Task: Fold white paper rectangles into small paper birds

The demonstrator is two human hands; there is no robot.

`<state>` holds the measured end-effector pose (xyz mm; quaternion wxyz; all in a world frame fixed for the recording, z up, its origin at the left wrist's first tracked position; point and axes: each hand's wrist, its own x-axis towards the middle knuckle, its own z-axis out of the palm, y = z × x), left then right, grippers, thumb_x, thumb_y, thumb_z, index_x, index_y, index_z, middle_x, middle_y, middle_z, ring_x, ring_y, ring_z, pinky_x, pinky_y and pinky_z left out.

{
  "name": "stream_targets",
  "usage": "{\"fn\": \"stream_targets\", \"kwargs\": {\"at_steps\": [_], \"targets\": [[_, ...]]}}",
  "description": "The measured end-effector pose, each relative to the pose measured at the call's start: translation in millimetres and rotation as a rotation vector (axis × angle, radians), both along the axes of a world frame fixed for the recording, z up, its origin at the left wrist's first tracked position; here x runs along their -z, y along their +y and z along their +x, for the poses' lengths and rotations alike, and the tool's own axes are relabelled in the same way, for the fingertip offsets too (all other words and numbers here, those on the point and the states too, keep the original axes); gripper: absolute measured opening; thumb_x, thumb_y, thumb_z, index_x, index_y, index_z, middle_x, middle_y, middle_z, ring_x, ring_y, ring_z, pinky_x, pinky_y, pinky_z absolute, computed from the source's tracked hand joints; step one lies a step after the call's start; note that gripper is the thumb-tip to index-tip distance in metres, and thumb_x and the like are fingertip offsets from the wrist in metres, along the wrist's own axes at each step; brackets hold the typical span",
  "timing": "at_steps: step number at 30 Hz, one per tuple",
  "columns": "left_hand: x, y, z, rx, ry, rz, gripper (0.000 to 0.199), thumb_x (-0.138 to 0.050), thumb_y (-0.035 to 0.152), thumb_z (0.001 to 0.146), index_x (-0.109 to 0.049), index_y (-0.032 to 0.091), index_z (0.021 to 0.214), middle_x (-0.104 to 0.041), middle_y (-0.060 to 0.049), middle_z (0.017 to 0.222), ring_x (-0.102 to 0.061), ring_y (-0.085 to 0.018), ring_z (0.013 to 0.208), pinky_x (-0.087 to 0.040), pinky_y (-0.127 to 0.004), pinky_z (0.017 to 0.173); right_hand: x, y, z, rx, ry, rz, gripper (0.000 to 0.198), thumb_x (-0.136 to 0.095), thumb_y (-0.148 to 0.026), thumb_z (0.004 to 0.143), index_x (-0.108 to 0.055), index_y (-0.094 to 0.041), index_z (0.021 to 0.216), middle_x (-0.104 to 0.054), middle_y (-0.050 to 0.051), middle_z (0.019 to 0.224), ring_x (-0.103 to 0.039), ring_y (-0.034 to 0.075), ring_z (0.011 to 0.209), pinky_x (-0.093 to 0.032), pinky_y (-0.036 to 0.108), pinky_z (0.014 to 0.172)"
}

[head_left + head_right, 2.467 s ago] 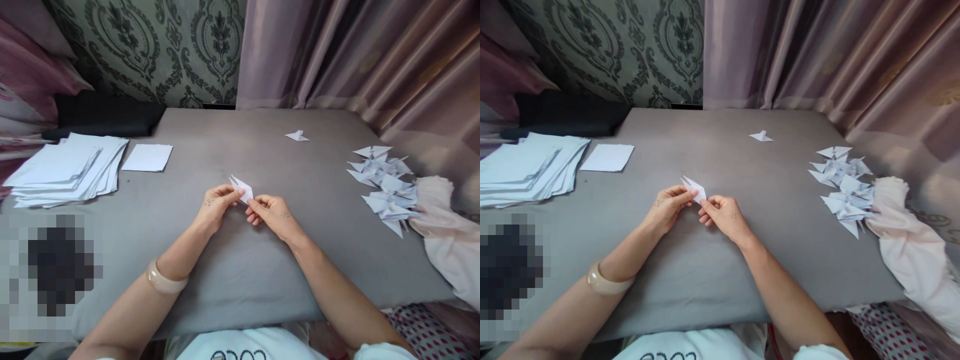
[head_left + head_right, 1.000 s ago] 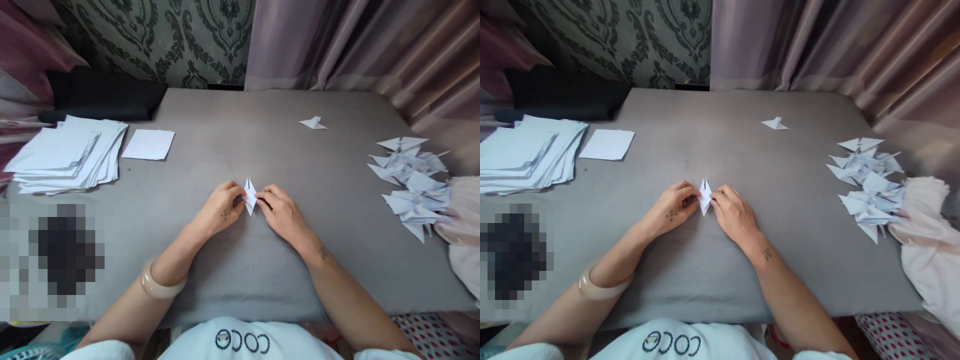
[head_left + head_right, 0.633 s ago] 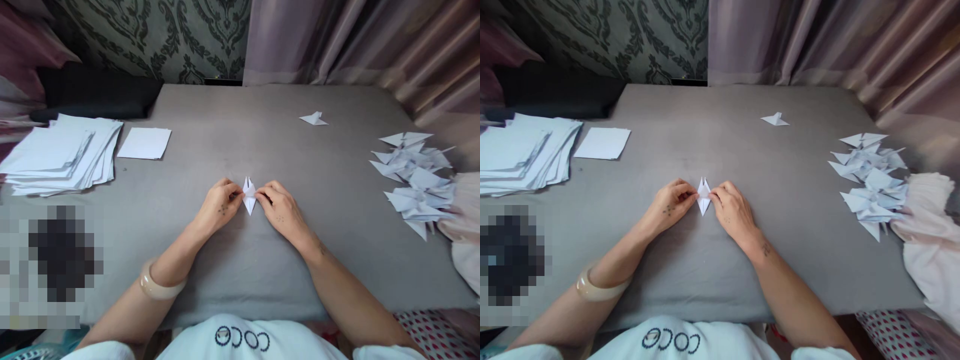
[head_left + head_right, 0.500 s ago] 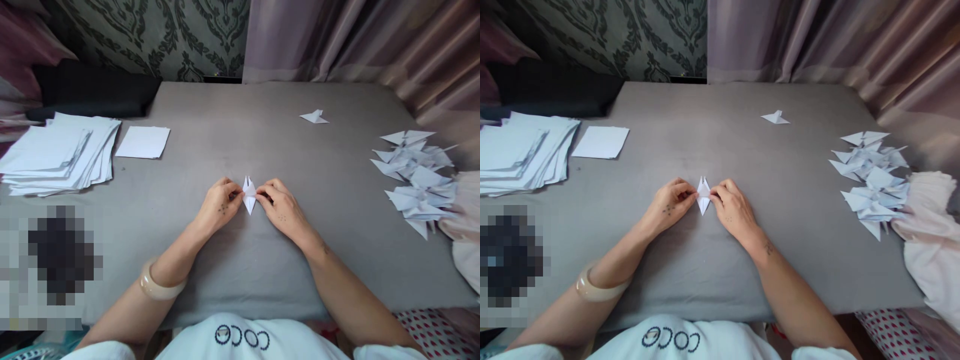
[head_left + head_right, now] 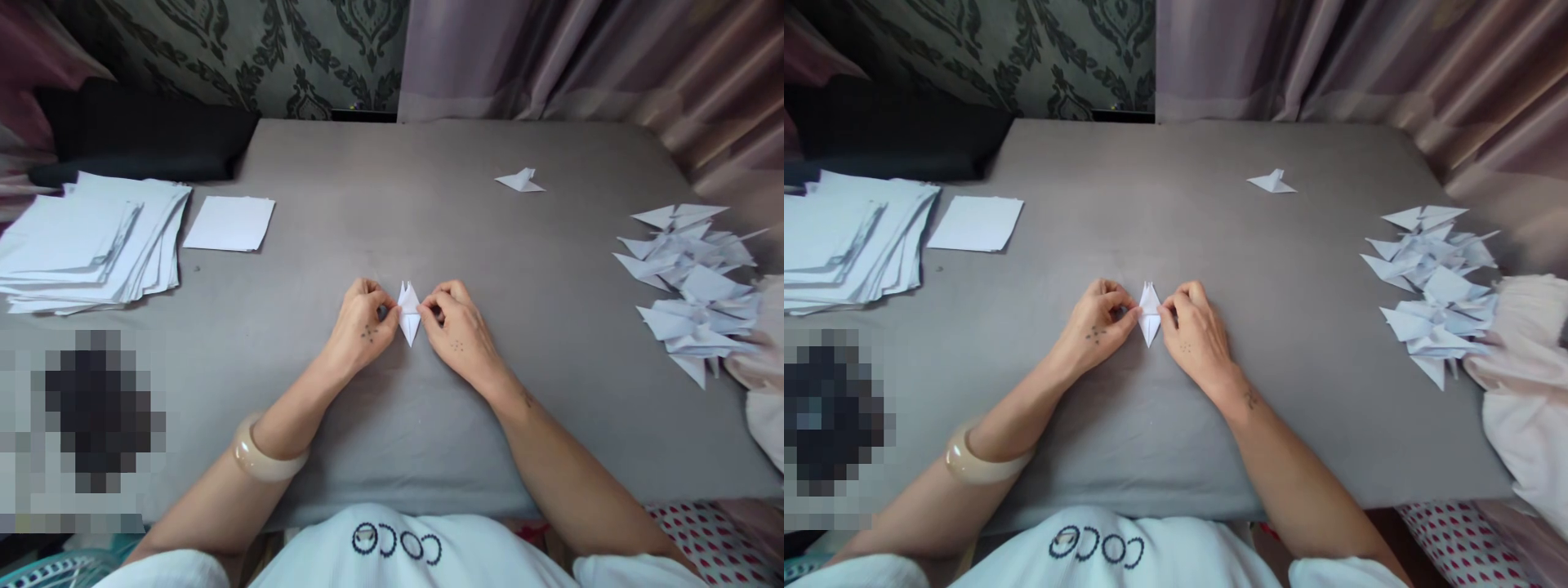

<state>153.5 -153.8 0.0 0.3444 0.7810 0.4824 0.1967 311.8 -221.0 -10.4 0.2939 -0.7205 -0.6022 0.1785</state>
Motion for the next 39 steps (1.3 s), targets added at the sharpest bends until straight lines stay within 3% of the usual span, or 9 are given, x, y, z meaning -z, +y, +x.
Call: {"fn": "stream_targets", "kwargs": {"at_steps": [13, 24, 28, 34, 39], "targets": [[0.4, 2, 1, 0.0, -0.013, -0.06, 0.007, -0.062, 0.018, 0.08, -0.066, 0.014, 0.076, -0.054, -0.008, 0.093, -0.055, -0.019, 0.086, -0.049, -0.034, 0.076, -1, 2, 0, 0.021, 0.0, -0.049, 0.019, -0.054, -0.034, 0.09, -0.061, -0.02, 0.079, -0.059, 0.004, 0.104, -0.057, 0.013, 0.069, -0.045, 0.031, 0.068], [7.6, 2, 0, 0.003, -0.029, -0.022, 0.005, -0.063, 0.018, 0.08, -0.061, 0.016, 0.075, -0.053, -0.006, 0.091, -0.053, -0.019, 0.085, -0.048, -0.034, 0.078, 1, 2, 0, 0.023, -0.013, -0.054, 0.019, -0.054, -0.035, 0.091, -0.061, -0.02, 0.081, -0.059, 0.005, 0.105, -0.058, 0.013, 0.069, -0.046, 0.03, 0.068], [6.9, 1, -1, 0.026, 0.002, 0.028, 0.004, -0.061, 0.016, 0.082, -0.059, 0.017, 0.085, -0.054, -0.006, 0.092, -0.054, -0.019, 0.086, -0.048, -0.034, 0.079, 1, 3, 1, 0.048, -0.001, -0.032, 0.016, -0.059, -0.034, 0.088, -0.059, -0.021, 0.081, -0.059, 0.005, 0.099, -0.057, 0.013, 0.068, -0.047, 0.031, 0.069], [3.5, -10, -2, 0.204, 0.088, 0.197, 0.022, -0.041, 0.015, 0.095, -0.062, 0.021, 0.101, -0.062, -0.006, 0.105, -0.056, -0.02, 0.096, -0.047, -0.031, 0.078, 1, 4, 12, 0.026, 0.102, 0.015, 0.012, -0.062, -0.031, 0.085, -0.061, -0.021, 0.077, -0.062, 0.003, 0.092, -0.052, 0.011, 0.061, -0.047, 0.029, 0.067], [-4.9, -15, -3, 0.295, 0.301, 0.312, 0.027, -0.04, 0.011, 0.094, -0.064, 0.019, 0.104, -0.064, -0.008, 0.106, -0.056, -0.022, 0.094, -0.045, -0.03, 0.073, 1, -4, 14, 0.072, 0.214, 0.119, 0.015, -0.053, -0.024, 0.087, -0.067, -0.022, 0.094, -0.066, 0.003, 0.091, -0.06, 0.014, 0.07, -0.049, 0.028, 0.067]]}}
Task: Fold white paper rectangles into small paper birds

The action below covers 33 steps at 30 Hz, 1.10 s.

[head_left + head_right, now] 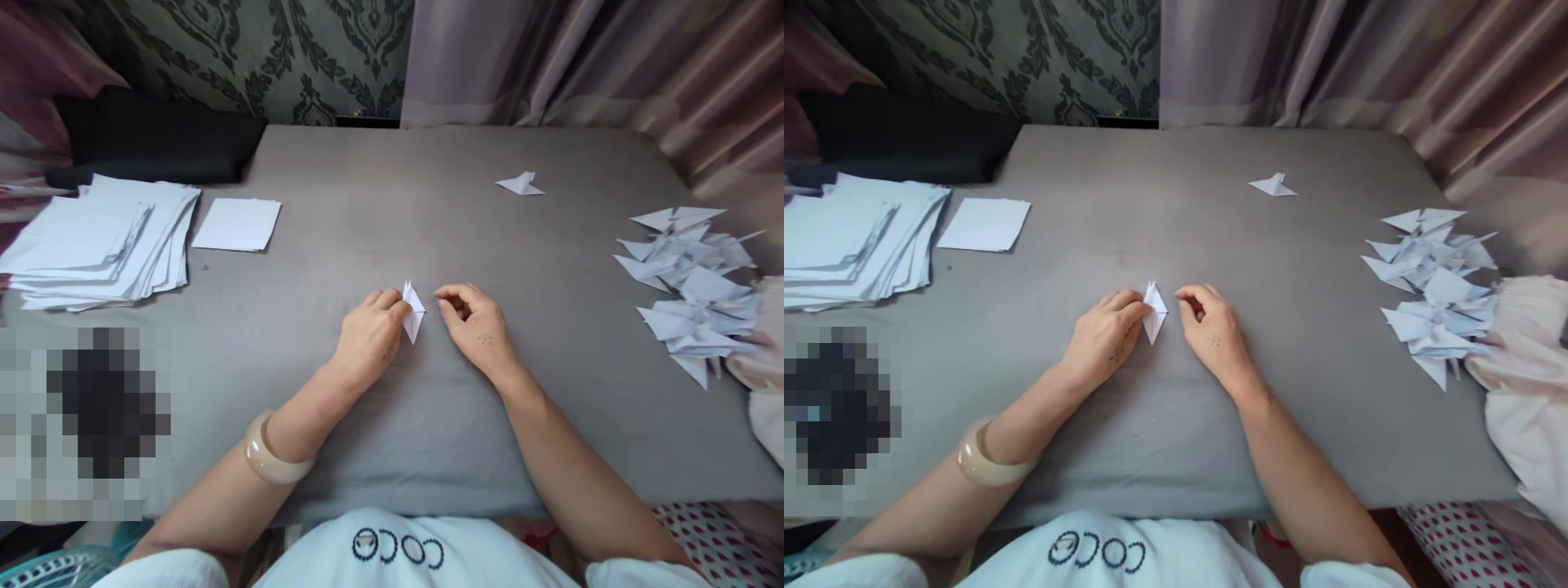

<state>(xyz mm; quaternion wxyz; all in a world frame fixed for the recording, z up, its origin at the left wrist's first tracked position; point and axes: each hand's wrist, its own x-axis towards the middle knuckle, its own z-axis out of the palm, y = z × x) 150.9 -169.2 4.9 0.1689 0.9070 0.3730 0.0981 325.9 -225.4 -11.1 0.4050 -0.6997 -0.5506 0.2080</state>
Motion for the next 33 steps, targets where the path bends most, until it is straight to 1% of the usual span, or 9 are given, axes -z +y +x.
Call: {"fn": "stream_targets", "kwargs": {"at_steps": [5, 10, 14, 17, 19, 22, 26, 30, 33], "targets": [[-2.7, -1, -2, 0.034, 0.028, 0.041, 0.03, -0.041, 0.009, 0.091, -0.067, 0.018, 0.105, -0.064, -0.009, 0.109, -0.057, -0.022, 0.096, -0.047, -0.03, 0.074, -2, -10, -14, -0.136, -0.098, 0.109, 0.025, -0.044, -0.015, 0.091, -0.067, -0.023, 0.099, -0.068, 0.004, 0.098, -0.063, 0.017, 0.092, -0.049, 0.032, 0.086], [-1.4, 4, -5, 0.017, -0.082, -0.058, 0.033, -0.044, 0.008, 0.086, -0.07, 0.02, 0.104, -0.065, -0.008, 0.113, -0.061, -0.023, 0.097, -0.049, -0.031, 0.077, 0, -12, -19, -0.205, -0.264, 0.076, 0.027, -0.044, -0.014, 0.092, -0.068, -0.021, 0.102, -0.064, 0.008, 0.1, -0.06, 0.02, 0.098, -0.049, 0.035, 0.089], [-1.4, 17, -8, -0.126, -0.295, -0.275, 0.031, -0.045, 0.007, 0.078, -0.072, 0.018, 0.087, -0.07, -0.005, 0.098, -0.063, -0.017, 0.081, -0.049, -0.027, 0.073, -1, -10, -18, -0.196, -0.28, 0.051, 0.024, -0.046, -0.015, 0.091, -0.068, -0.021, 0.099, -0.063, 0.008, 0.097, -0.059, 0.02, 0.094, -0.049, 0.035, 0.088], [-2.4, 23, -9, -0.274, -0.349, -0.394, 0.027, -0.047, 0.01, 0.075, -0.072, 0.017, 0.084, -0.068, -0.002, 0.079, -0.059, -0.014, 0.067, -0.047, -0.027, 0.065, -2, -10, -18, -0.212, -0.302, 0.051, 0.025, -0.046, -0.015, 0.091, -0.068, -0.021, 0.099, -0.062, 0.008, 0.098, -0.058, 0.021, 0.095, -0.049, 0.036, 0.088], [-2.6, 23, -8, -0.307, -0.361, -0.433, 0.022, -0.051, 0.014, 0.076, -0.071, 0.017, 0.085, -0.066, -0.001, 0.074, -0.056, -0.013, 0.063, -0.046, -0.026, 0.062, -2, -9, -18, -0.219, -0.313, 0.049, 0.025, -0.045, -0.015, 0.091, -0.068, -0.022, 0.099, -0.062, 0.008, 0.099, -0.058, 0.021, 0.096, -0.049, 0.036, 0.088], [-0.7, 19, -4, -0.283, -0.364, -0.402, 0.012, -0.058, 0.022, 0.08, -0.069, 0.017, 0.083, -0.063, -0.003, 0.081, -0.055, -0.013, 0.068, -0.047, -0.027, 0.065, -2, -9, -18, -0.224, -0.321, 0.037, 0.024, -0.045, -0.015, 0.091, -0.068, -0.022, 0.097, -0.062, 0.008, 0.099, -0.058, 0.022, 0.097, -0.049, 0.036, 0.087], [4.7, 18, -1, -0.254, -0.307, -0.313, 0.005, -0.062, 0.02, 0.082, -0.065, 0.017, 0.083, -0.06, -0.004, 0.087, -0.054, -0.014, 0.073, -0.047, -0.03, 0.074, -2, -9, -18, -0.217, -0.295, 0.033, 0.022, -0.045, -0.015, 0.091, -0.067, -0.022, 0.095, -0.062, 0.008, 0.098, -0.058, 0.021, 0.096, -0.049, 0.036, 0.088], [8.8, 19, -3, -0.233, -0.306, -0.324, 0.01, -0.064, 0.02, 0.082, -0.064, 0.017, 0.092, -0.058, -0.005, 0.093, -0.054, -0.014, 0.076, -0.047, -0.03, 0.075, -1, -8, -17, -0.103, -0.186, 0.006, 0.019, -0.053, -0.02, 0.088, -0.061, -0.02, 0.105, -0.061, 0.009, 0.106, -0.061, 0.018, 0.086, -0.052, 0.034, 0.08], [10.0, 19, -5, -0.218, -0.359, -0.339, 0.014, -0.065, 0.019, 0.081, -0.063, 0.018, 0.095, -0.057, -0.004, 0.093, -0.053, -0.014, 0.076, -0.047, -0.028, 0.074, 0, -9, -18, -0.077, -0.197, -0.015, 0.021, -0.056, -0.02, 0.085, -0.059, -0.021, 0.106, -0.061, 0.009, 0.107, -0.061, 0.019, 0.088, -0.052, 0.035, 0.078]]}}
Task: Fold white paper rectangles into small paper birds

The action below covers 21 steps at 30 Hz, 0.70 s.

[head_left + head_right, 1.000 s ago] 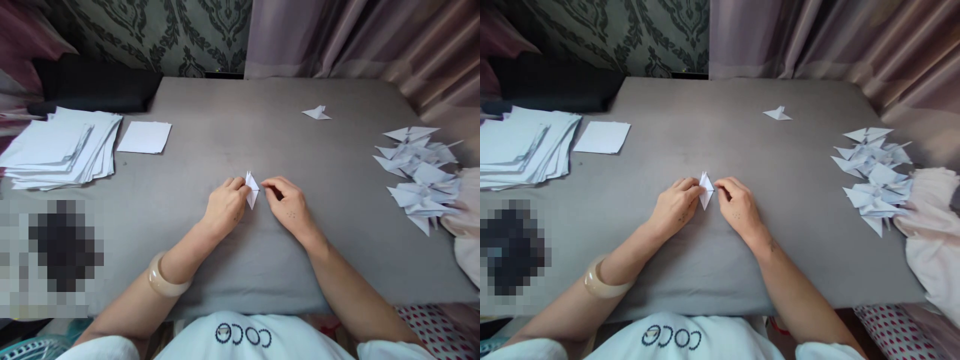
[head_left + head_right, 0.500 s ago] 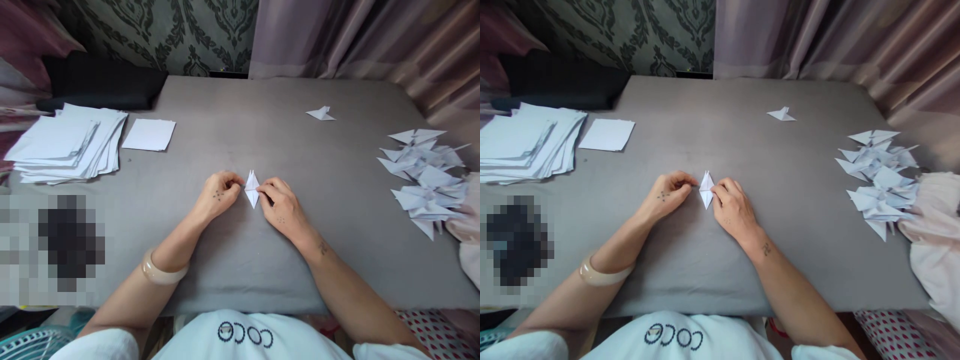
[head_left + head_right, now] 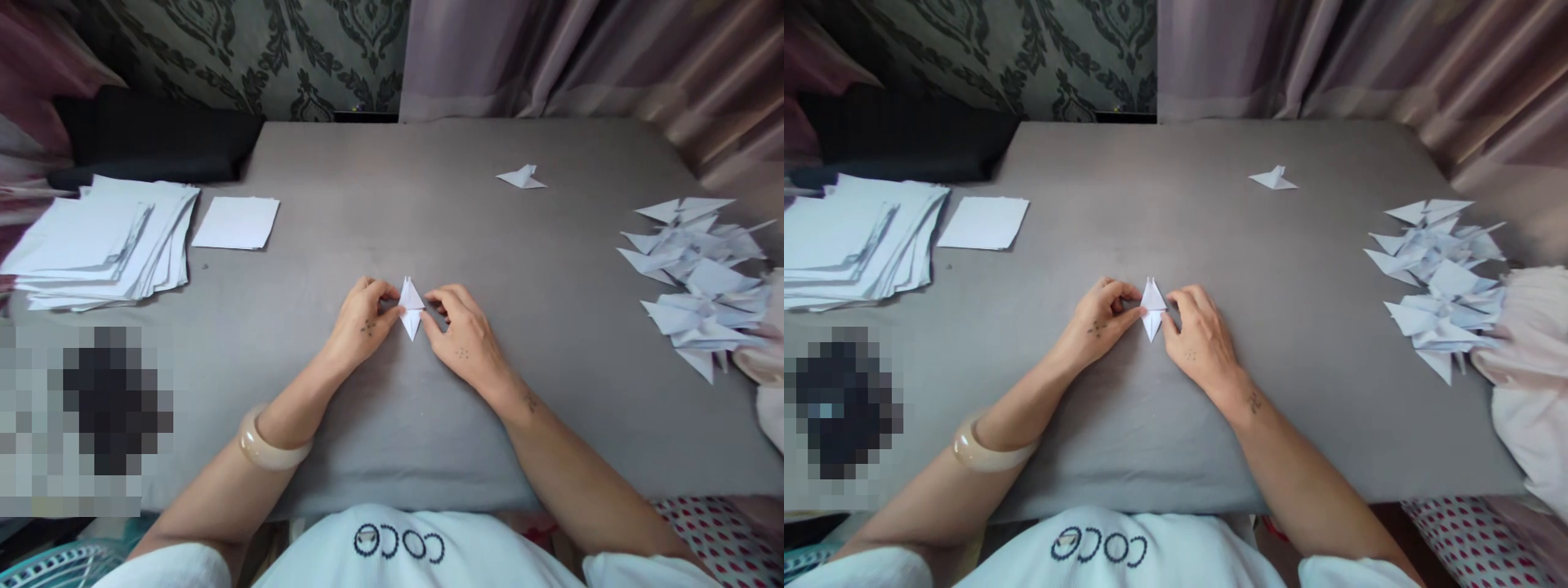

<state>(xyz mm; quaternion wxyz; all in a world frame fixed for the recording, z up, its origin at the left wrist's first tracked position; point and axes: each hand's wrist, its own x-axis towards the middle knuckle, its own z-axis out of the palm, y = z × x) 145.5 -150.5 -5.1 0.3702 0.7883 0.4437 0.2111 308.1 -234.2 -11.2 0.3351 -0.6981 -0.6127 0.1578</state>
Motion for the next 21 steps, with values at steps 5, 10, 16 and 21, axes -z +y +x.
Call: {"fn": "stream_targets", "kwargs": {"at_steps": [5, 10, 16, 21], "targets": [[-0.7, -1, -1, 0.024, -0.043, -0.003, 0.018, -0.063, 0.017, 0.08, -0.062, 0.02, 0.098, -0.057, -0.003, 0.095, -0.051, -0.012, 0.075, -0.046, -0.026, 0.072, -1, -1, 1, -0.049, 0.043, 0.0, 0.017, -0.053, -0.017, 0.087, -0.06, -0.023, 0.101, -0.061, 0.007, 0.104, -0.061, 0.019, 0.093, -0.051, 0.034, 0.084], [-3.2, -2, 2, 0.095, -0.01, 0.003, 0.014, -0.057, 0.015, 0.084, -0.067, 0.019, 0.092, -0.056, -0.003, 0.09, -0.053, -0.013, 0.074, -0.044, -0.025, 0.068, -2, 0, 3, -0.043, 0.087, -0.01, 0.021, -0.052, -0.012, 0.084, -0.06, -0.023, 0.1, -0.06, 0.005, 0.102, -0.06, 0.017, 0.091, -0.05, 0.031, 0.082], [-7.6, -4, 2, 0.102, 0.037, 0.006, 0.014, -0.056, 0.017, 0.085, -0.069, 0.019, 0.09, -0.059, -0.003, 0.088, -0.056, -0.013, 0.074, -0.044, -0.026, 0.068, -5, -2, 4, -0.046, 0.069, -0.024, 0.029, -0.046, -0.007, 0.083, -0.061, -0.023, 0.102, -0.06, 0.006, 0.104, -0.06, 0.018, 0.093, -0.05, 0.031, 0.084], [-10.1, -6, 5, 0.072, 0.072, -0.001, 0.011, -0.06, 0.025, 0.086, -0.068, 0.018, 0.087, -0.062, -0.003, 0.09, -0.057, -0.014, 0.075, -0.045, -0.026, 0.07, -3, 0, 3, -0.062, 0.022, -0.034, 0.015, -0.051, -0.017, 0.089, -0.064, -0.021, 0.096, -0.06, 0.007, 0.1, -0.058, 0.02, 0.097, -0.048, 0.034, 0.09]]}}
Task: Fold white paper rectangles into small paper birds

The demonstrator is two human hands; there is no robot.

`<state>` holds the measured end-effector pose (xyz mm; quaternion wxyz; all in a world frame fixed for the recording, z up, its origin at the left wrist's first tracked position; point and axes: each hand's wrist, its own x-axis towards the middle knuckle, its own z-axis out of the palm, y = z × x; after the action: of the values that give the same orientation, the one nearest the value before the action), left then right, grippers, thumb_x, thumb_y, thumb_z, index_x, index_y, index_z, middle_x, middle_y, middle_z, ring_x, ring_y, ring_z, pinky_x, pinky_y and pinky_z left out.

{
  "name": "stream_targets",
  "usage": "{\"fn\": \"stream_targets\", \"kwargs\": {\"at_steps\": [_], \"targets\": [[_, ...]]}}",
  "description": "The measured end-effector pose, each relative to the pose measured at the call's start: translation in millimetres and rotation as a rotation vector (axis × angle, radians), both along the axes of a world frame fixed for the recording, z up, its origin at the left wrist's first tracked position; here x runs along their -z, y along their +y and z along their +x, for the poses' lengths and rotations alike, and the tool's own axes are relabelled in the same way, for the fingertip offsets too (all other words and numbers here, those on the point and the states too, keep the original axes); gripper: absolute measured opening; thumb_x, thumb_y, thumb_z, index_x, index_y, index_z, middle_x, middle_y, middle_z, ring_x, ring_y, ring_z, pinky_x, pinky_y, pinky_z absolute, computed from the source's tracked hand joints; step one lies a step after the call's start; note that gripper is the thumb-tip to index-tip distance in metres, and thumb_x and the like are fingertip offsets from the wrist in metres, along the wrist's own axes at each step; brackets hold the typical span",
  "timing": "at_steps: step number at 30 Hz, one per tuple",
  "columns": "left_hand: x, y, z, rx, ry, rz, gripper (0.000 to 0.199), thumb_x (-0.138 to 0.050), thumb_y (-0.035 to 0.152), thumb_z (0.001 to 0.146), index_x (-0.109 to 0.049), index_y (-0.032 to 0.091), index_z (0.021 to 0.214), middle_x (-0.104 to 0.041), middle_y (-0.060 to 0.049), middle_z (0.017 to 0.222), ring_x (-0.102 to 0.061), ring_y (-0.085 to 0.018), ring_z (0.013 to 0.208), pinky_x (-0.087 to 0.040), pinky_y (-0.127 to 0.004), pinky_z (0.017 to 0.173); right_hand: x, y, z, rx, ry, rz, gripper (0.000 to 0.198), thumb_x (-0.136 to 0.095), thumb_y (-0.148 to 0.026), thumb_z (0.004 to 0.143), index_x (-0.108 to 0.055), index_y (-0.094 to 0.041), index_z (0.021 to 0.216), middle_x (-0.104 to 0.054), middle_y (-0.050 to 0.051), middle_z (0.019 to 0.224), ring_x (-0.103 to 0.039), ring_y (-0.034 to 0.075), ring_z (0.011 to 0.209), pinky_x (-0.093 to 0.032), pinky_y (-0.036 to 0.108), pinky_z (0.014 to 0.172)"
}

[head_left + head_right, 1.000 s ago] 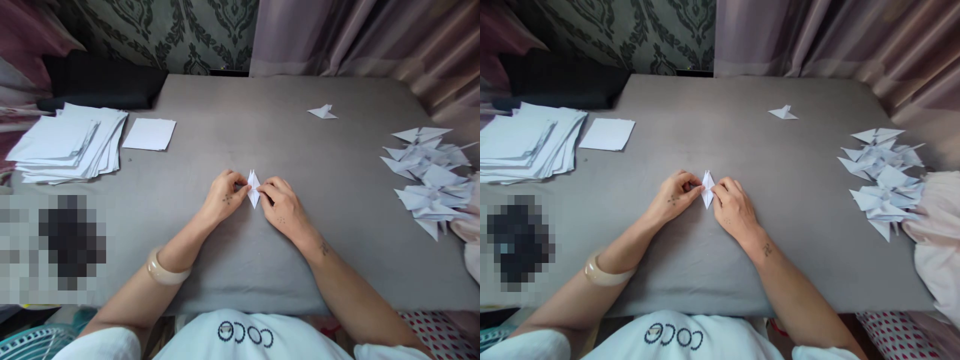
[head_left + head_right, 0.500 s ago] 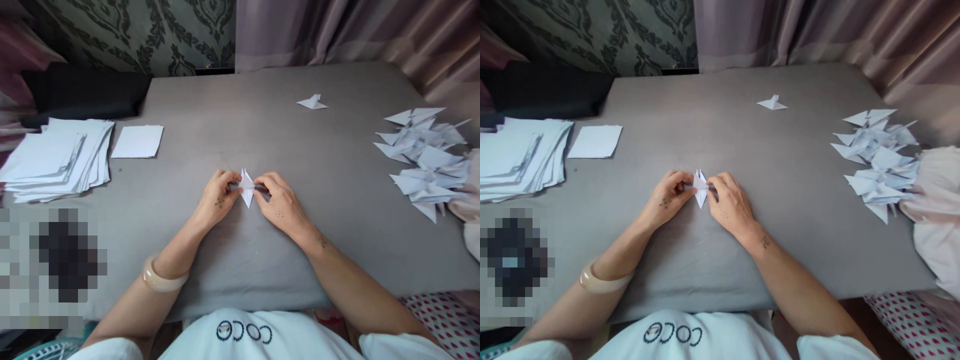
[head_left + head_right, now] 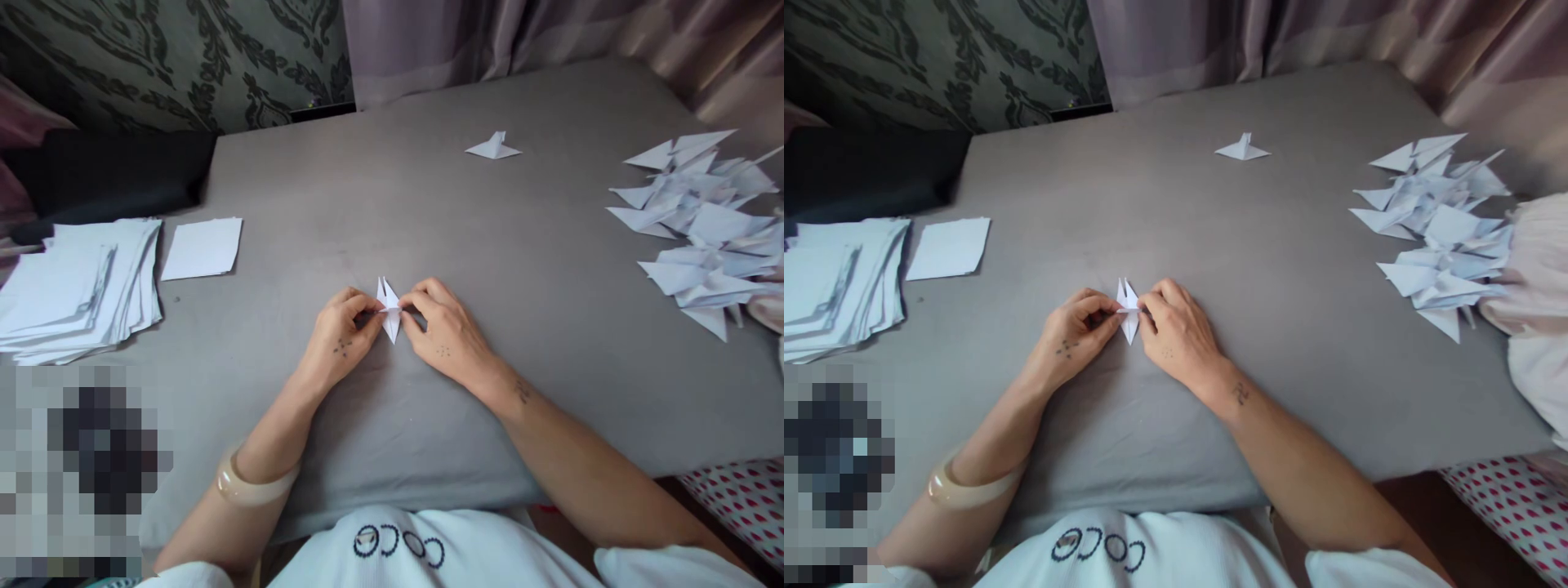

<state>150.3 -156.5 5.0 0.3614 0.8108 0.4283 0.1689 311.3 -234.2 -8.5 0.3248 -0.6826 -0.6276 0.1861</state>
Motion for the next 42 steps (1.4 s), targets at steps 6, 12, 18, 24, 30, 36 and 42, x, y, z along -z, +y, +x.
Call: {"fn": "stream_targets", "kwargs": {"at_steps": [6, 12, 18, 24, 30, 36, 42], "targets": [[4.3, 0, 2, -0.049, 0.011, 0.039, 0.012, -0.062, 0.026, 0.085, -0.068, 0.016, 0.088, -0.06, -0.005, 0.091, -0.057, -0.014, 0.077, -0.047, -0.027, 0.072, 1, 7, -1, 0.031, -0.017, -0.047, 0.015, -0.05, -0.023, 0.094, -0.065, -0.02, 0.092, -0.057, 0.008, 0.1, -0.059, 0.019, 0.091, -0.048, 0.033, 0.086], [8.4, 0, 3, -0.068, 0.017, 0.066, 0.01, -0.059, 0.023, 0.086, -0.066, 0.015, 0.086, -0.057, -0.007, 0.096, -0.057, -0.016, 0.083, -0.049, -0.029, 0.076, 0, 10, -1, 0.052, -0.016, -0.066, 0.015, -0.05, -0.024, 0.093, -0.063, -0.019, 0.09, -0.055, 0.007, 0.105, -0.057, 0.015, 0.08, -0.048, 0.031, 0.079], [6.9, 0, 5, -0.094, 0.023, 0.046, 0.008, -0.058, 0.02, 0.086, -0.063, 0.014, 0.083, -0.056, -0.008, 0.097, -0.055, -0.015, 0.078, -0.048, -0.03, 0.073, 1, 12, -3, 0.095, -0.016, -0.088, 0.013, -0.054, -0.025, 0.09, -0.063, -0.019, 0.084, -0.057, 0.005, 0.105, -0.056, 0.014, 0.075, -0.047, 0.031, 0.073], [6.8, 2, 4, -0.099, 0.01, 0.029, 0.01, -0.061, 0.02, 0.085, -0.06, 0.015, 0.077, -0.054, -0.007, 0.095, -0.052, -0.014, 0.075, -0.047, -0.028, 0.07, 5, 14, -1, 0.094, -0.009, -0.083, 0.013, -0.056, -0.028, 0.088, -0.061, -0.02, 0.081, -0.057, 0.005, 0.104, -0.057, 0.015, 0.077, -0.048, 0.033, 0.076], [10.1, 3, 1, -0.124, -0.019, 0.046, 0.008, -0.063, 0.015, 0.083, -0.057, 0.016, 0.089, -0.052, -0.005, 0.095, -0.049, -0.012, 0.073, -0.047, -0.028, 0.072, 7, 14, 2, 0.109, 0.015, -0.063, 0.009, -0.06, -0.03, 0.087, -0.059, -0.021, 0.086, -0.057, 0.005, 0.102, -0.057, 0.015, 0.079, -0.048, 0.031, 0.075], [11.3, 7, 1, -0.101, -0.066, -0.01, 0.006, -0.061, 0.011, 0.082, -0.061, 0.016, 0.078, -0.051, -0.003, 0.087, -0.049, -0.012, 0.07, -0.046, -0.028, 0.072, 3, 9, -1, -0.014, -0.067, -0.031, 0.021, -0.051, -0.023, 0.094, -0.065, -0.028, 0.108, -0.062, 0.002, 0.102, -0.06, 0.015, 0.088, -0.044, 0.027, 0.072], [14.4, 7, -1, -0.087, -0.028, 0.037, 0.003, -0.061, 0.015, 0.083, -0.062, 0.016, 0.081, -0.055, -0.003, 0.088, -0.052, -0.012, 0.07, -0.045, -0.026, 0.068, 3, 6, -6, -0.092, -0.337, -0.016, 0.031, -0.046, -0.021, 0.096, -0.069, -0.029, 0.116, -0.061, 0.005, 0.103, -0.058, 0.019, 0.095, -0.044, 0.029, 0.07]]}}
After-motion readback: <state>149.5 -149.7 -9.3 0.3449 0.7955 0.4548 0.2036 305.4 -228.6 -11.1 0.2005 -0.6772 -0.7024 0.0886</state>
